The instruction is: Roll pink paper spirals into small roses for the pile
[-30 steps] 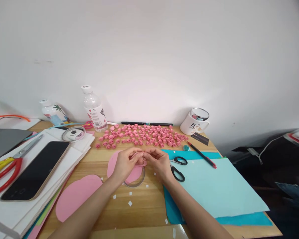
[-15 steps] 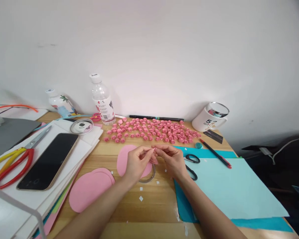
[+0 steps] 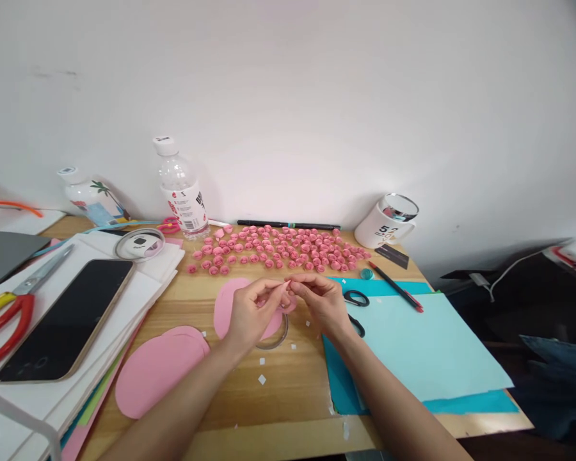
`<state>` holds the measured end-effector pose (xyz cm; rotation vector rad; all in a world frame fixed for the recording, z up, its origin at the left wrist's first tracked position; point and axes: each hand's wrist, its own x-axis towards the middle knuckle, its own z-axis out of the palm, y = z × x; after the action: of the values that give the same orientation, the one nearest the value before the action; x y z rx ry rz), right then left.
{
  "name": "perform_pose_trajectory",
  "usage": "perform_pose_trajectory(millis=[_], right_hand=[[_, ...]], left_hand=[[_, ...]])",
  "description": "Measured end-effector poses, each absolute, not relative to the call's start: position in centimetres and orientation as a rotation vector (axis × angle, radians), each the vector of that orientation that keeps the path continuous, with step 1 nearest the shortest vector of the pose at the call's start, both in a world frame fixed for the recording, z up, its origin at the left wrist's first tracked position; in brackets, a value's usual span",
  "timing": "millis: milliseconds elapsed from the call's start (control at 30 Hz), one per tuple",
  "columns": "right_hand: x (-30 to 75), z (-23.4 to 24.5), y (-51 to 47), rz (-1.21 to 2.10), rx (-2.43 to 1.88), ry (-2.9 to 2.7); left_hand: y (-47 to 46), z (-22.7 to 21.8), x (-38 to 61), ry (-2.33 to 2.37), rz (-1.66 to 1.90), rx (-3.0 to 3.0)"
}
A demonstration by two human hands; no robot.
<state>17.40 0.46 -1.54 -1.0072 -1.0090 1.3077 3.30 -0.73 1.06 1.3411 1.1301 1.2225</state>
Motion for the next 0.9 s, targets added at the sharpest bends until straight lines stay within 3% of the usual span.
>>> perform_pose_trajectory(millis=[167,900], right_hand=[[17.6,-1.1,0.4,1.374,-0.91,-0.999],[17.7,-1.3,0.6,1.507,-0.922,-0.885]], left_hand=[[-0.8,1.8,2.9,1.177,1.301,1.545],[-0.2,1.5,2.8,1.18,1.123,1.266]])
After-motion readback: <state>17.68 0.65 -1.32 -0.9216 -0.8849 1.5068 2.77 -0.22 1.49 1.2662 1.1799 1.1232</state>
